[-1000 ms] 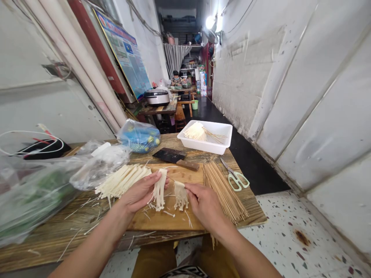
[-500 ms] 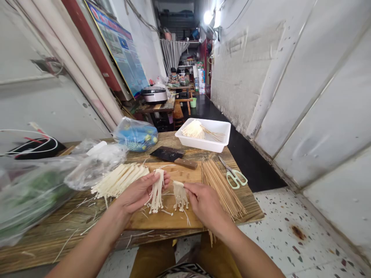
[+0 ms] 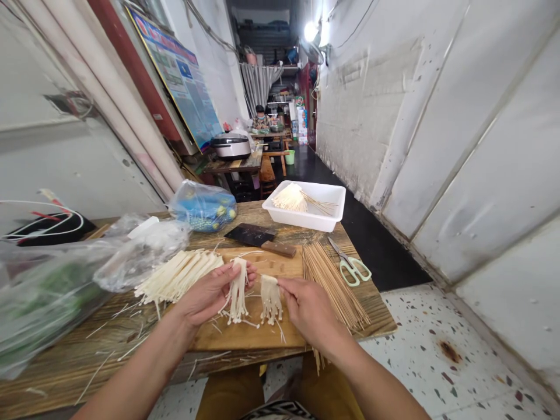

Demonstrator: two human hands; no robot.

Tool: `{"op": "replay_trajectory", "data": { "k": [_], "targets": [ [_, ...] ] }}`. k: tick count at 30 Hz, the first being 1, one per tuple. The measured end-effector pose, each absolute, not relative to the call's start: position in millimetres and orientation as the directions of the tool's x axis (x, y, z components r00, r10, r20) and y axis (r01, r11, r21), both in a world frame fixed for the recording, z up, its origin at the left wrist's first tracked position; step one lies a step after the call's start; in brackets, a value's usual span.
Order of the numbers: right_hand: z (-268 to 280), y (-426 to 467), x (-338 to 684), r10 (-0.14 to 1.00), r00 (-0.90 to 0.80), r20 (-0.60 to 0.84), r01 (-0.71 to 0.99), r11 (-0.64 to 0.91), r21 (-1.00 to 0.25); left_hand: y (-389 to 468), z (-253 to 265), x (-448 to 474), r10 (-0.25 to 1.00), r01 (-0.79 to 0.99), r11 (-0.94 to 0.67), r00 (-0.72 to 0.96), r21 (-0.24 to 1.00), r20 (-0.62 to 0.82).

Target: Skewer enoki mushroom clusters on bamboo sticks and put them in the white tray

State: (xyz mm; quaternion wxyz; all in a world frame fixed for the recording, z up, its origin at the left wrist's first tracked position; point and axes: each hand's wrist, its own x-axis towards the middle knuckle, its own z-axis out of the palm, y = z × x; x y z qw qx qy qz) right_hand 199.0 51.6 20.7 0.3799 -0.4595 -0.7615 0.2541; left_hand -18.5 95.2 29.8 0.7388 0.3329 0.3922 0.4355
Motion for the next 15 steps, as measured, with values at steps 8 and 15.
{"op": "replay_trajectory", "data": {
  "k": [8, 15],
  "targets": [
    [29, 52, 200, 0.891, -0.314, 0.328, 0.477, 0.447, -0.757, 95, 34, -15, 0.919, -0.329, 0.366, 0.276, 0.871, -0.282],
    [34, 57, 201, 0.895, -0.343, 0.284, 0.452, 0.422, -0.785, 93, 40, -15, 0.922, -0.269, 0.345, 0.278, 0.899, -0.27]
  ]
}}
